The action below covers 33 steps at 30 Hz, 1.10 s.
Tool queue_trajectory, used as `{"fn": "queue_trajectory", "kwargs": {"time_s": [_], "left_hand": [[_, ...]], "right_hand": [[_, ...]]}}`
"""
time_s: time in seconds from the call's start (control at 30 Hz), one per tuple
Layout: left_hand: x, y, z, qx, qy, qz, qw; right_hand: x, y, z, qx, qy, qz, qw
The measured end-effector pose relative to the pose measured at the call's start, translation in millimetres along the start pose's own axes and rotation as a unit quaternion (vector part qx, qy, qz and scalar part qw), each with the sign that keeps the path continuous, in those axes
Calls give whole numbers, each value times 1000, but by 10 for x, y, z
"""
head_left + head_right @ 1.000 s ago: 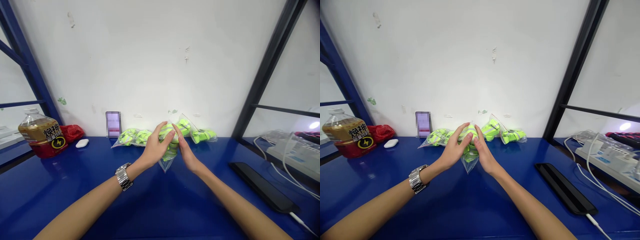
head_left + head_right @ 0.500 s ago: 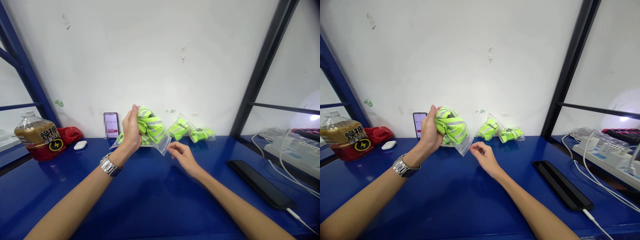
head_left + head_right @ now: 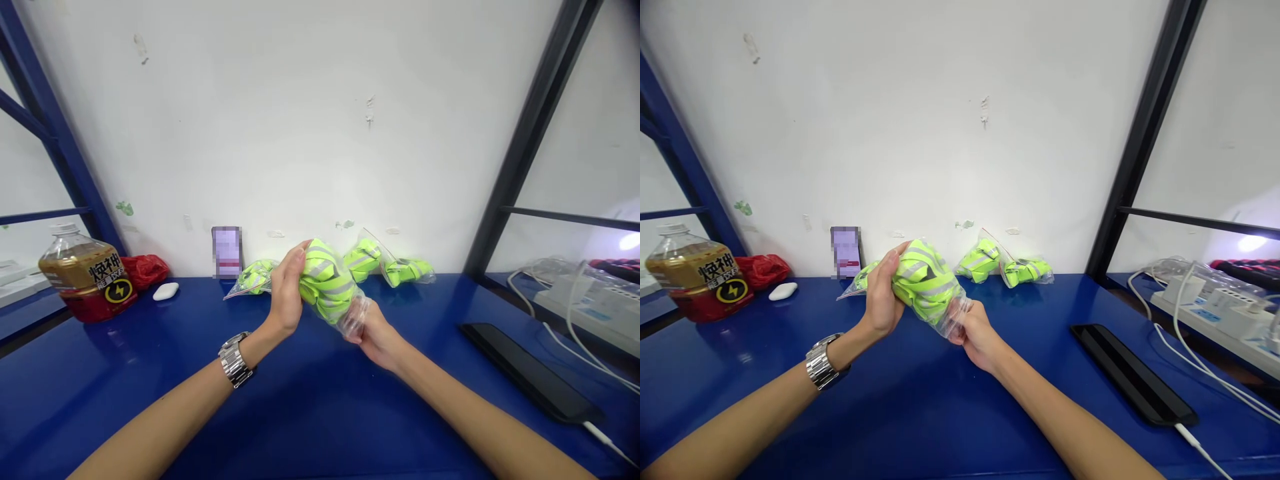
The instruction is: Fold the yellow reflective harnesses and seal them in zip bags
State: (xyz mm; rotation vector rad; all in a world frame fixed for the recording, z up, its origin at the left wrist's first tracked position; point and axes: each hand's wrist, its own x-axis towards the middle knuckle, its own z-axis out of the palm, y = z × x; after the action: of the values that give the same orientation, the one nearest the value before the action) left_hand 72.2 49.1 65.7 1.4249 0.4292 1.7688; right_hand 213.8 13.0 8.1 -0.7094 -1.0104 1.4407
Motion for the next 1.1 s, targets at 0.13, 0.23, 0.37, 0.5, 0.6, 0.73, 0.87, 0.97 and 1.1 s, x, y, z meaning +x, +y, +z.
{"fn": "queue_trajectory", "kwargs": {"time_s": [0.13,0.23,0.37,0.5,0.6,0.73,0.87,0.97,1.1], "left_hand": [[4,-94,-78,16,33,-15,999],[42,-114,-118,2,71,-49,996],[172,-20,-187,-46,129,-119,983],[416,136,-366,-69,182,-163,967],[600,212,-547,-85,213,-185,956],[806,248,-804,-104,262,-191,940],[1007,351,-1123,-99,319,-176,926],[1106,473,-1315,-97,345,-152,921],[1098,519,-1256,-125,300,-157,933]], "right_hand": [[16,29,32,-15,10,-18,1000],[5,23,50,-2,-15,1,1000],[-9,-5,24,11,-42,21,999],[5,-27,2,1,-5,11,1000],[11,-31,22,-18,17,-2,1000],[23,-17,18,-51,43,-26,997],[65,-18,-155,-76,95,-60,991],[99,-51,-338,-136,125,-61,981],[100,-159,-421,-247,173,-84,950]]}}
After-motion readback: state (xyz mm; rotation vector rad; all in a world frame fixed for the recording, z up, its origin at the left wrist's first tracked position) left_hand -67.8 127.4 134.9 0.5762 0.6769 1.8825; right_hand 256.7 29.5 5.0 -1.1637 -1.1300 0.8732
